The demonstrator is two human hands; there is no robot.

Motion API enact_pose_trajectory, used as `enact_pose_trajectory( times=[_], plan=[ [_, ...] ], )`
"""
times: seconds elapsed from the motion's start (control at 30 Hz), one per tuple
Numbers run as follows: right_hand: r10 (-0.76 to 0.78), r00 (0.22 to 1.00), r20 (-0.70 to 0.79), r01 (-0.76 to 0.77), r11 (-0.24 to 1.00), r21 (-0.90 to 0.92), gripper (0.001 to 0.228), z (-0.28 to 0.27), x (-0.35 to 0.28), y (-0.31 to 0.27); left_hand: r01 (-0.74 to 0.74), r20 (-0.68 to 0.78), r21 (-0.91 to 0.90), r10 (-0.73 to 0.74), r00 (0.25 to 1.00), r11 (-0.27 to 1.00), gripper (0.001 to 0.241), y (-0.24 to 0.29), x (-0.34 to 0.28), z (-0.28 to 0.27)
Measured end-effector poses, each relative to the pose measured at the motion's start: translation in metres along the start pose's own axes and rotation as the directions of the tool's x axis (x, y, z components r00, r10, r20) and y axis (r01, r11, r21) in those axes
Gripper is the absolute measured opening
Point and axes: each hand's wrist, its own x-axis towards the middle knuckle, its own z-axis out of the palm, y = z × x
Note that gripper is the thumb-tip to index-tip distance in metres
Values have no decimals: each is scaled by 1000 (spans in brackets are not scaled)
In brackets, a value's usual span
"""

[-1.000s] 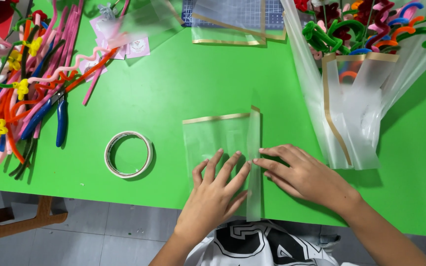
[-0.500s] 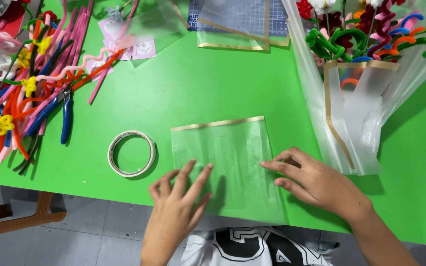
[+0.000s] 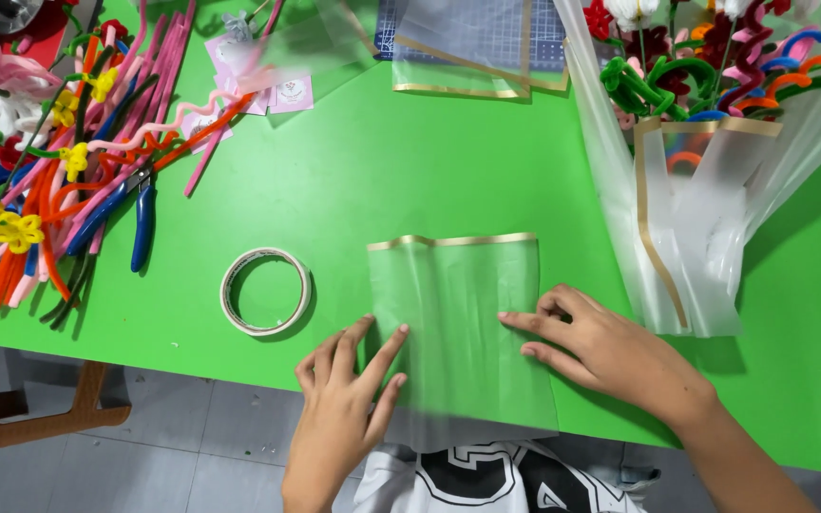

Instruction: The person folds a sheet of translucent wrapping paper on a green table and then wraps it around a bouquet of colorful artificial flowers. They secure the wrapping paper at the base of the bouquet using a roll of clear tape.

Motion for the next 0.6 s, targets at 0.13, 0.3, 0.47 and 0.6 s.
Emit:
enact_pose_trajectory(
  times=[0.13, 0.3, 0.47, 0.6],
  plan=[
    [-28, 1000, -1, 28, 998, -49, 48, 1, 1, -1, -35, 53, -120, 42, 998, 992, 53, 10, 5, -3],
    [-83, 996, -44, 80, 994, -77, 48, 4, 0, 2, -121, 42, -495, 163, 986, 861, 56, 8, 3, 6],
    [-84, 994, -71, 69, 979, -191, 46, 6, -8, 2, -98, 28, -525, 131, 991, 846, 48, 8, 10, -8],
    [-114, 984, -137, 61, 937, -343, 40, 9, -13, -2, -43, 43, -402, 65, 997, 914, 43, 8, 16, -13]
  ],
)
